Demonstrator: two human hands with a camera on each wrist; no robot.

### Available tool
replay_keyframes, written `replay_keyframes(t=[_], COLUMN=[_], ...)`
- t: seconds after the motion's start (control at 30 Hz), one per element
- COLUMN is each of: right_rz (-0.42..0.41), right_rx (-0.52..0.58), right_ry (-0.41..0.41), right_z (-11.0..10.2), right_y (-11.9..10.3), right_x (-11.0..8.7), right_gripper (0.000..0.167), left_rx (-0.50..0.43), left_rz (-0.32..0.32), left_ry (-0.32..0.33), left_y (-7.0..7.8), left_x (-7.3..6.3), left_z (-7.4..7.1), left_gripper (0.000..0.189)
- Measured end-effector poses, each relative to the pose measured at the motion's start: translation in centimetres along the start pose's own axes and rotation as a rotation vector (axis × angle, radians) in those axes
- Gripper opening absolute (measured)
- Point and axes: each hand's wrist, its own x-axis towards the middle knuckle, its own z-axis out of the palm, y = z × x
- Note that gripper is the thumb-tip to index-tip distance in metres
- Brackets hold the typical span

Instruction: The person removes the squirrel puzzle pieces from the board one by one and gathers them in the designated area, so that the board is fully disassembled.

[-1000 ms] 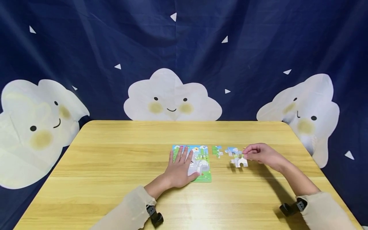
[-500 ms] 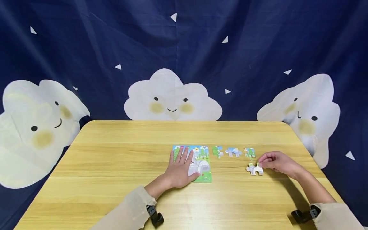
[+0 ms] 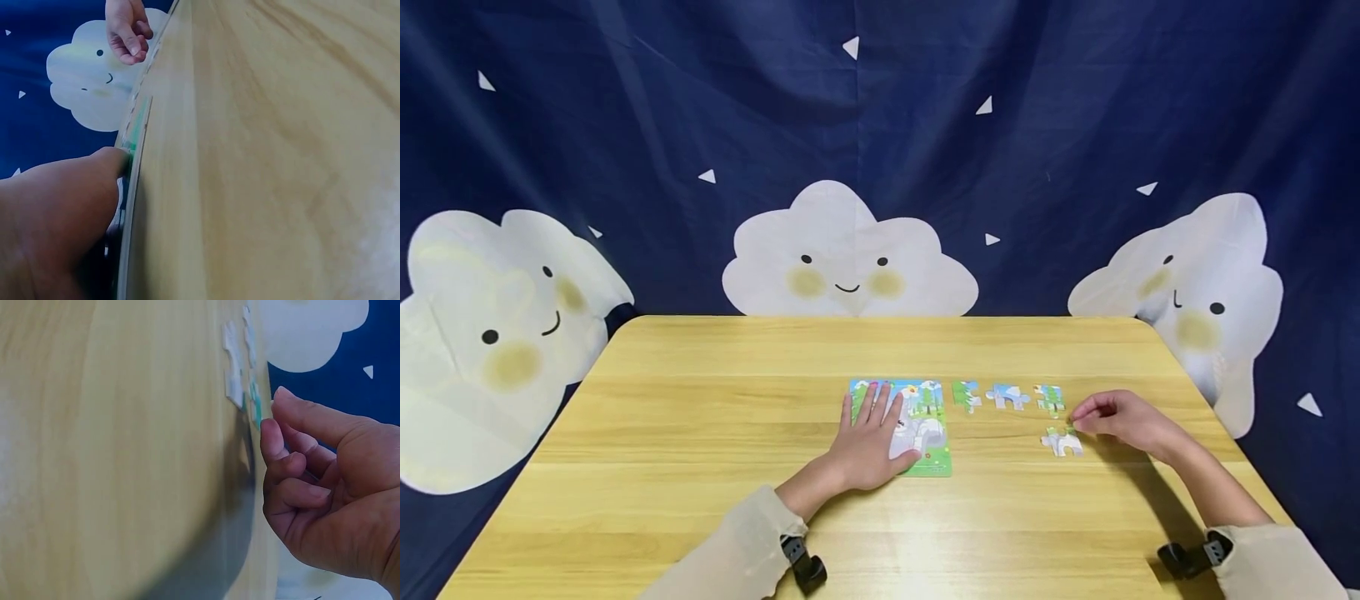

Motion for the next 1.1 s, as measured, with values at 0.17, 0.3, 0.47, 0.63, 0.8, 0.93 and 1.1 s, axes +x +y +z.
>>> replay_keyframes(t=[0.17, 0.3, 0.47, 0.63, 0.8, 0.93, 1.1], right_rz=[-0.019, -0.054, -0.117, -0.196, -0.246, -0.254, -0.238], right_rx=[-0.023, -0.019, -0.032, -0.044, -0.043, -0.009, -0.017], right_ry=[0.017, -0.009, -0.057, -0.099, -0.102, -0.088, -0.060], right_z=[0.6, 1.6, 3.5, 6.3, 9.6, 12.1, 14.6], right_y=[-1.6, -3.6, -6.3, -8.7, -10.3, -11.1, -11.3], right_x=[0.8, 1.9, 3.4, 5.0, 7.0, 8.3, 9.3], right_gripper=[0.026, 0.026, 0.022, 0.020, 0.017, 0.015, 0.010], left_rx=[-0.059, -0.111, -0.167, -0.212, -0.169, -0.125, -0.095], left_rz=[-0.006, -0.002, 0.005, 0.003, 0.004, 0.019, 0.057], left_ry=[0.022, 0.056, 0.093, 0.166, 0.157, 0.094, 0.055], left_y=[-0.3, -0.5, -0.7, -1.2, -3.0, -4.5, -5.5], left_x=[0.1, 0.0, 0.2, 0.1, -0.8, -1.8, -2.6], left_z=[-0.2, -0.2, -0.5, -1.2, -2.2, -2.6, -2.5], left_gripper=[0.090, 0.090, 0.087, 0.078, 0.079, 0.081, 0.082])
